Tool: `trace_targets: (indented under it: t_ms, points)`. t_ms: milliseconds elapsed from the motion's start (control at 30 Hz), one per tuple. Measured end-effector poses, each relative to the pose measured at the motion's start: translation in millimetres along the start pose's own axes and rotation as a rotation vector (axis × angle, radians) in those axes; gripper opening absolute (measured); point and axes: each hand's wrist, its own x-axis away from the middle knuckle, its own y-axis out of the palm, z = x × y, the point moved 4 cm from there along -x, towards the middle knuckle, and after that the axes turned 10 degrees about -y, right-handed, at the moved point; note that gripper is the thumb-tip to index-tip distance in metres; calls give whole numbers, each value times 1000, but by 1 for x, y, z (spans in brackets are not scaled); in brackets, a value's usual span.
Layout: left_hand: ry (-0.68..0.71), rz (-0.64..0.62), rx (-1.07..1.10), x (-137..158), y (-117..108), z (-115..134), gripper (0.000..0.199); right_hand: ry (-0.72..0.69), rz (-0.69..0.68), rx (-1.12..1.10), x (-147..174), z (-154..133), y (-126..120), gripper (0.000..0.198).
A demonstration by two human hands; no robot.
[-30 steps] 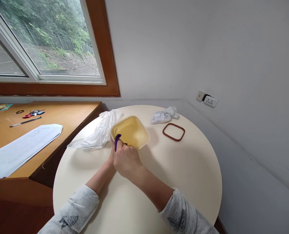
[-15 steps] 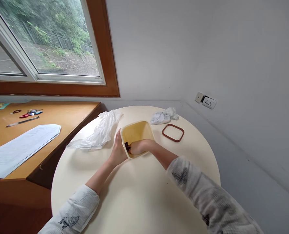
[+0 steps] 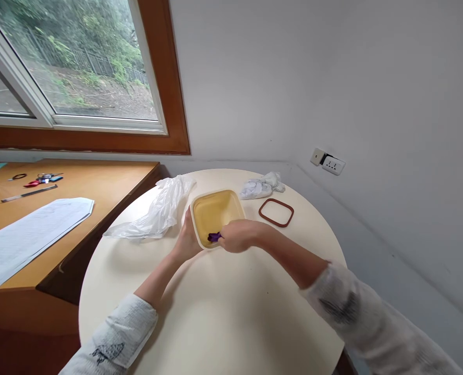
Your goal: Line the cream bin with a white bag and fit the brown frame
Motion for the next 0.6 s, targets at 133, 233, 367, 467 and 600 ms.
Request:
trace_targets:
  t_ms: [133,233,367,467,600]
  points:
    - [-49,-4,103,-1,-2,-1,121,-288,348,-32,40,-9,5,35]
    - [-122,-14,205,1,-5,-1,121,-379,568,208,48,-2,18,40]
    - [-192,-48,254,5,-7,0,117,-391,705,485,31,15,36,37]
    - [-224,40,269,8,-6,-1,106,-334,806,558,12,13,37,33]
    - [-222,166,271,14,3,1,108,-198,888,544,-13,-11,33,30]
